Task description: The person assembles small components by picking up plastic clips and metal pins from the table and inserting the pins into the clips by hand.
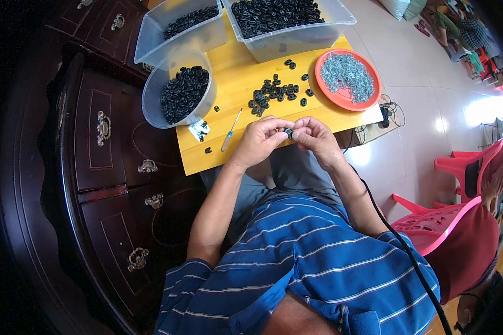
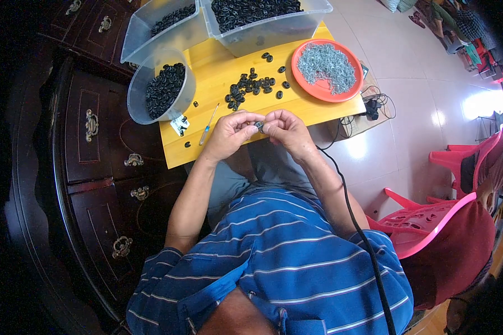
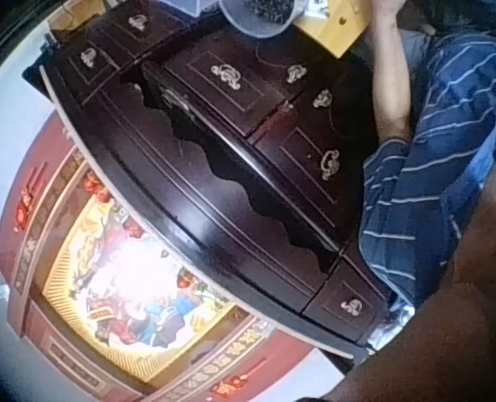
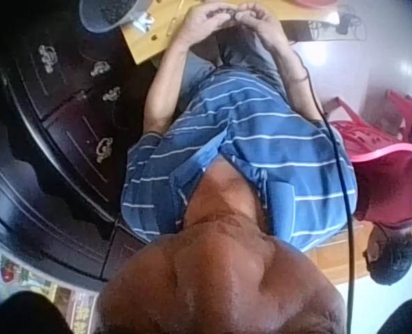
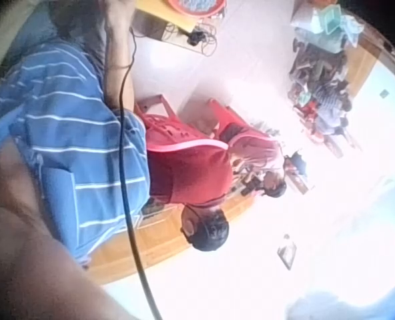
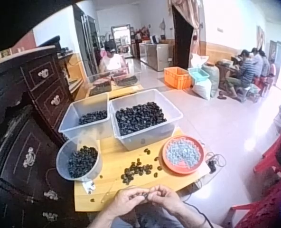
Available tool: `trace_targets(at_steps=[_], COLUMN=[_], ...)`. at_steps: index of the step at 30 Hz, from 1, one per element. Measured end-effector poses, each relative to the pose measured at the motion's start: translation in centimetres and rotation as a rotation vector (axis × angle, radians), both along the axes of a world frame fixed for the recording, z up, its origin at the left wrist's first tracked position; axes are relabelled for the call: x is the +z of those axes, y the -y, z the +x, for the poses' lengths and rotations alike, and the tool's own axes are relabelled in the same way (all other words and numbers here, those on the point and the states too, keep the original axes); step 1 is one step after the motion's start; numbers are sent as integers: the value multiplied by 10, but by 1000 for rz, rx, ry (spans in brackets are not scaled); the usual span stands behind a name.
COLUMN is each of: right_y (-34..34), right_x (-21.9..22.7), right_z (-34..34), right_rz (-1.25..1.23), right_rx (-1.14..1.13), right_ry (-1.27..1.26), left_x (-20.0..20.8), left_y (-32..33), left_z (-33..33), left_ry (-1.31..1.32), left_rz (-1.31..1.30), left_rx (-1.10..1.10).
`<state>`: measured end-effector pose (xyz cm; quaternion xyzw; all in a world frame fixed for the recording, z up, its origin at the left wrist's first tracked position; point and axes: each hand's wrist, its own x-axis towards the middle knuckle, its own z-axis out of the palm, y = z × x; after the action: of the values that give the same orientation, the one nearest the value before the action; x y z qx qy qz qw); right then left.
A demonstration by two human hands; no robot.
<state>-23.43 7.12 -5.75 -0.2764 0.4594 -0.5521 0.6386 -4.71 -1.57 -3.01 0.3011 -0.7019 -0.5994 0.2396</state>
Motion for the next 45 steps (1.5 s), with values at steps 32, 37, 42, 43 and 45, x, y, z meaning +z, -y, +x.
trace_targets(at_steps=[32,37,42,43,45], right_y=[-4,-5,-7,-7,-6], right_x=[-1,-1,-4,-7,-5], right_z=[5,9,16,17,21], right_rz=[-64,-48,-52,-52,-53], right_rx=[-77,-109,-148,-166,-185], right_ry=[44,71,103,102,101], left_x=[3,-1,1,0,-1], left_y=[1,2,2,2,0], left_z=[-2,-1,-3,-3,-3], left_ry=[-34,-7,1,8,-3], left_rz=[149,96,61,24,12], left_rx=[-36,-37,-31,-37,-16])
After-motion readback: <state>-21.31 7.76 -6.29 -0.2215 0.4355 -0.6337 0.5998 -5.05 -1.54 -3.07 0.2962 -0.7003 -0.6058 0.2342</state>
